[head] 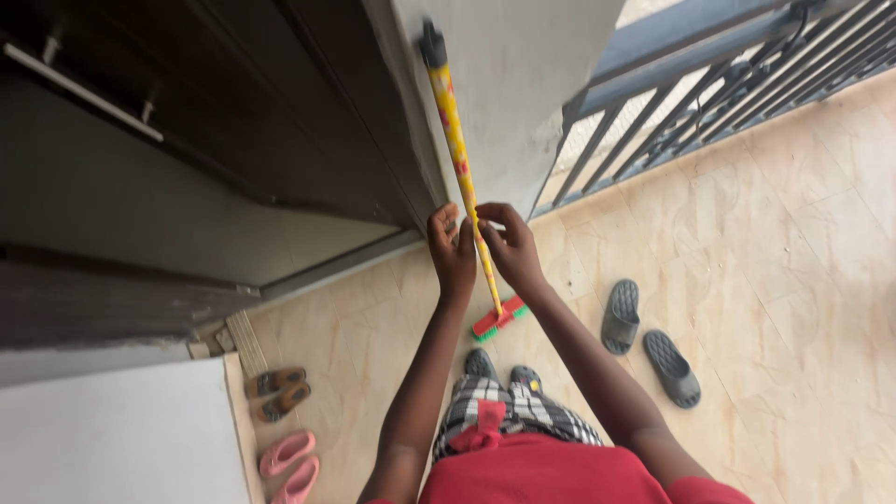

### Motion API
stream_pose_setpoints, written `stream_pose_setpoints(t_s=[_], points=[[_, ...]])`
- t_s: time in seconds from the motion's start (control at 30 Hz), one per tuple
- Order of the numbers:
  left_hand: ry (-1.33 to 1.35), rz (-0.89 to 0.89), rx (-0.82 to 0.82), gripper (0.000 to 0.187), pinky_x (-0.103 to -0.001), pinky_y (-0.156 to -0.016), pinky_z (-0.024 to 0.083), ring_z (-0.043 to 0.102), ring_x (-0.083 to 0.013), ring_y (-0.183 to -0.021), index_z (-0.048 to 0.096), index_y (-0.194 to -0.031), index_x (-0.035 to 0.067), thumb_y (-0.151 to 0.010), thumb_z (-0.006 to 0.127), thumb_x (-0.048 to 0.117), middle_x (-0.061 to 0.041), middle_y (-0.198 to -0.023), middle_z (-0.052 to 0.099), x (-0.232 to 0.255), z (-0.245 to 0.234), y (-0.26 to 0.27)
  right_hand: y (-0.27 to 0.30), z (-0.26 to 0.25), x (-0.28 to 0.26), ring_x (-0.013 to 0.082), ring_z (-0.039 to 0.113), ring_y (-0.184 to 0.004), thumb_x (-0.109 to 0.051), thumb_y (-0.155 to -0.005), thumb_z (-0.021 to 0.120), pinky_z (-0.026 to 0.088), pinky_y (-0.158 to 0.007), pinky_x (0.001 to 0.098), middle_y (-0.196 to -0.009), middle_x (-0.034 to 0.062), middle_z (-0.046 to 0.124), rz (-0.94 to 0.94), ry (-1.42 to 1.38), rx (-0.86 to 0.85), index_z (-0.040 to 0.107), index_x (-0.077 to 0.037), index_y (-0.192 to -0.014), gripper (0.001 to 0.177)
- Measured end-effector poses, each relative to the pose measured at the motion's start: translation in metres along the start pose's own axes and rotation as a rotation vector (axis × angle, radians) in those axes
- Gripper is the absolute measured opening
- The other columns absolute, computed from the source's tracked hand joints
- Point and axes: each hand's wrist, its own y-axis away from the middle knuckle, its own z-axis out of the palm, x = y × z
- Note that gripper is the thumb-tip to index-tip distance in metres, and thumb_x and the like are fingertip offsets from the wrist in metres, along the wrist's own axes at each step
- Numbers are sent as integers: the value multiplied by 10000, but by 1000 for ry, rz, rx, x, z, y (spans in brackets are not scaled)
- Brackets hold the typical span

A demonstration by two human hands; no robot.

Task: Sweeping a tiled floor with a broom in an entryway.

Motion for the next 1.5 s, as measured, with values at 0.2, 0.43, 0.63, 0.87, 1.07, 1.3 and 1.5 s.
stream_pose_setpoints(t_s=[0.2,0.43,0.63,0.87,1.07,1.3,1.5], points=[[27,25,-80,443,-417,-1083,439,558,-231,-1302,498,-1359,70,-968,687,158,-97,-1385,572,-7,1,-19,-28,10,-4,151,670,-1085,-147,-999,651,548,-891,310,-1158,52,676,-39,155,69,623,-49,-1213,237],[15,-82,-156,479,-418,-1115,414,554,-224,-1303,503,-1368,89,-941,717,126,-93,-1350,577,11,2,-26,-45,10,-28,154,647,-1000,-121,-951,698,516,-798,301,-1107,47,629,-58,222,139,644,-57,-1181,245],[261,-87,-248,415,-390,-1088,466,586,-211,-1273,503,-1337,38,-967,678,107,-113,-1325,586,-22,17,-33,-61,14,-38,183,636,-1071,-105,-904,717,508,-856,316,-1169,66,637,-109,278,90,629,-41,-1221,335],[150,-299,-380,215,-308,-901,554,688,-179,-1034,601,-1116,-3,-1001,651,171,-107,-1034,694,-83,8,-16,-52,17,-39,190,668,-1078,-124,-934,721,508,-991,346,-1128,95,696,-140,121,-46,626,9,-1212,323],[-173,-184,-391,368,-355,-898,508,659,-258,-1077,545,-1228,9,-1010,660,281,-170,-1136,649,-88,-2,3,-35,37,-23,96,619,-894,-137,-975,690,516,-788,267,-997,34,653,41,-152,-234,611,-1,-1136,225],[189,-34,-166,419,-378,-952,502,599,-276,-1115,460,-1316,77,-982,644,250,-122,-1215,565,-18,-37,21,-6,61,-67,66,569,-701,-65,-949,747,473,-632,241,-780,-15,604,63,-230,-463,616,-39,-912,138],[-269,190,30,322,-412,-821,495,604,-301,-961,498,-1117,97,-905,705,223,-131,-1049,562,-12,-82,35,9,101,-103,72,527,-726,-63,-920,821,439,-654,263,-773,-20,571,-24,-329,-651,562,-46,-794,288]])
